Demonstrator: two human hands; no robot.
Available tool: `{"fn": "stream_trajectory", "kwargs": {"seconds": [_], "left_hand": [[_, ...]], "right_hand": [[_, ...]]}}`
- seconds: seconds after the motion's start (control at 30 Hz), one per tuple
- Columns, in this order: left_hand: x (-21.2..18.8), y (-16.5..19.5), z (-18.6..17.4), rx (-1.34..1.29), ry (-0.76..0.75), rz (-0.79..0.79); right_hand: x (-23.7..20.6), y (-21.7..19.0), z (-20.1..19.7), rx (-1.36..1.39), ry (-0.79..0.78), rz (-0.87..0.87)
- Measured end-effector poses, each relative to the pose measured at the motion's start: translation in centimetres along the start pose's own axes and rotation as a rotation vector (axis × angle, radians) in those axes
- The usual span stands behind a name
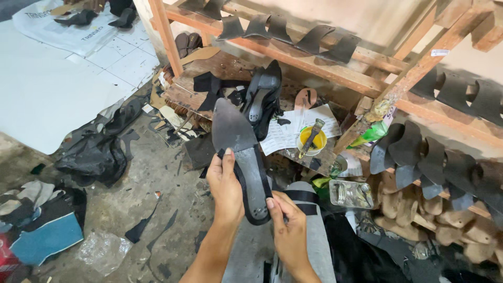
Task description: The person sits on the floor and repeatedly picks up black shoe sole parts from a wooden rack. They align a thin black strip along the edge of each sole, trim the excess with red-handled scissors, and then place the trimmed sole back on the rack. The process is repeated for several units.
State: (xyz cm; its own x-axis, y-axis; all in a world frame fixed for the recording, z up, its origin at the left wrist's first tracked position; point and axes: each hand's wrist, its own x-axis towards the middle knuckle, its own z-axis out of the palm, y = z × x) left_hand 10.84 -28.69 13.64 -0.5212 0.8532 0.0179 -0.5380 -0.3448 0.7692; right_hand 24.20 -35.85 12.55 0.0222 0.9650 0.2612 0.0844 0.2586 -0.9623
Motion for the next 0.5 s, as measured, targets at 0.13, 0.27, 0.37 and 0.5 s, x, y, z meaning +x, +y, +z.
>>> {"fn": "stream_trajectory", "kwargs": {"seconds": [0.13,0.27,0.37,0.5], "left_hand": [[-0.2,-1.5,-0.9,-0.154,0.114,-0.036],[-1.6,0.5,-3.5,-0.330,-0.208,-0.065],[-2.7,5.3,-7.5,-0.268,-0.323,-0.494],[-2.1,8.1,-7.8,-0.234,-0.754,-0.886]], "right_hand": [[-2.0,3.5,1.7,0.150,0.153,0.224],[2.2,5.8,-1.5,0.309,0.059,0.304],[7.4,4.3,-7.4,0.294,-0.213,0.245],[11.6,-1.3,-10.4,0.001,-0.730,0.006]]}}
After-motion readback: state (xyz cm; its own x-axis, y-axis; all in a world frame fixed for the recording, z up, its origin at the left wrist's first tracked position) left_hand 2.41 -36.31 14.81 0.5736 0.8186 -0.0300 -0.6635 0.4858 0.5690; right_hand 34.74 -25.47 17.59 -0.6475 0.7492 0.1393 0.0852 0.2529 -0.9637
